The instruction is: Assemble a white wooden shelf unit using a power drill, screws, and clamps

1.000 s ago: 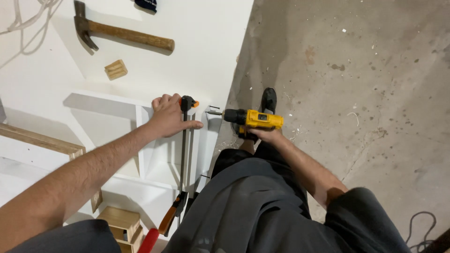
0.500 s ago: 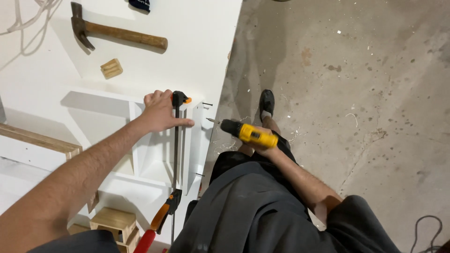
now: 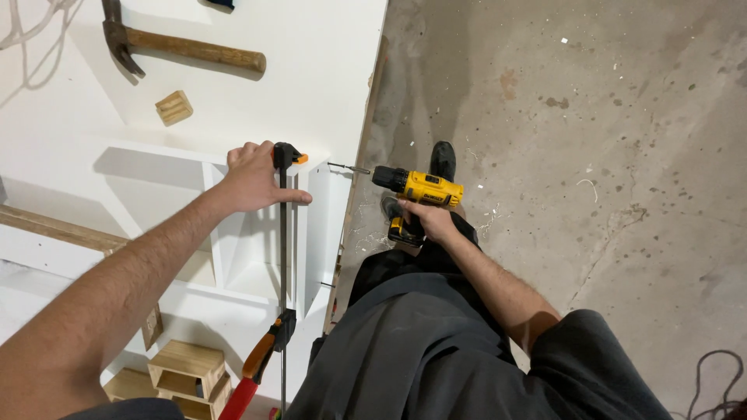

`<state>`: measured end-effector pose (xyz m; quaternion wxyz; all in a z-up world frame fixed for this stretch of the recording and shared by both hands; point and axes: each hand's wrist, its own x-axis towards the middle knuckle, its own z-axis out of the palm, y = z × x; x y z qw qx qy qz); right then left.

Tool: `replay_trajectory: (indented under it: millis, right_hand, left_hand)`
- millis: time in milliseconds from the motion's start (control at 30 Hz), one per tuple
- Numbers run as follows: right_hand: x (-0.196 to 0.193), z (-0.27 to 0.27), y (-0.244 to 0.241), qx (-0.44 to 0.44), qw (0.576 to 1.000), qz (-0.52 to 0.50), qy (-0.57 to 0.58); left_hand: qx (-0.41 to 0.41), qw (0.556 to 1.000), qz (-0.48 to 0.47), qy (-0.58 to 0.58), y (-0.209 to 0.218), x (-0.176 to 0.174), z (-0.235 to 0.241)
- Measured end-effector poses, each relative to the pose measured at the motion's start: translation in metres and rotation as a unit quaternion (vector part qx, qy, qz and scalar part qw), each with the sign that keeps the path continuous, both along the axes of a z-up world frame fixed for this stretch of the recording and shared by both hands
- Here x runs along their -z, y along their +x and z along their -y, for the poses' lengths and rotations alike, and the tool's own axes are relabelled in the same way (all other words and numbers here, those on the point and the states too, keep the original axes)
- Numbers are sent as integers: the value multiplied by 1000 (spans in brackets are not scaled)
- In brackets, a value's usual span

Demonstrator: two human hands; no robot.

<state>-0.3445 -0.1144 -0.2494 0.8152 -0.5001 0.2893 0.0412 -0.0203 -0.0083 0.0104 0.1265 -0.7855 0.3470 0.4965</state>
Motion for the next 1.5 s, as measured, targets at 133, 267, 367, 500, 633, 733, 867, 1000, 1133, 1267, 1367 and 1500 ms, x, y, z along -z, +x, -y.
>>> replay_trajectory:
  millis: [133, 267, 367, 500, 633, 733, 867, 1000, 1133, 1267, 1367, 1500]
  right_hand:
    - [-13, 1, 5, -4, 999, -6, -35]
    - [-23, 4, 9, -9, 1000, -19, -12]
    - [-39, 9, 16, 19, 998, -19, 63]
    - [-3, 14, 11, -12, 999, -7, 46]
    - [-17, 16, 16, 12, 998, -10, 68]
    - [-25, 16, 16, 22, 996, -14, 82]
    - [-17, 12, 15, 14, 997, -29, 75]
    - [-29, 23, 20, -23, 998, -30, 41]
    - [-16, 20, 20, -24, 999, -34, 35]
    - [17, 14, 15, -54, 998, -11, 2]
    - [13, 16, 16, -69, 998, -8, -6]
    - [4, 15, 19, -50, 999, -6, -1]
  left_hand:
    - [-2, 1000, -1, -6, 0, 2, -3]
    - [2, 1000, -2, -8, 0, 3, -3]
    - [13, 1000, 2, 1, 0, 1, 0]
    - [14, 1000, -6, 7, 1, 0, 0]
    - [7, 1000, -9, 0, 2, -3, 1]
    - [8, 1000, -8, 10, 1, -4, 3]
    - [9, 1000, -10, 2, 2, 0, -1]
    - [15, 1000, -2, -3, 4, 2, -2]
    - [18, 1000, -3, 10, 4, 0, 1]
    - [21, 1000, 0, 4, 6, 5, 1]
    - [19, 1000, -3, 0, 7, 9, -3]
    - [21, 1000, 0, -12, 9, 13, -8]
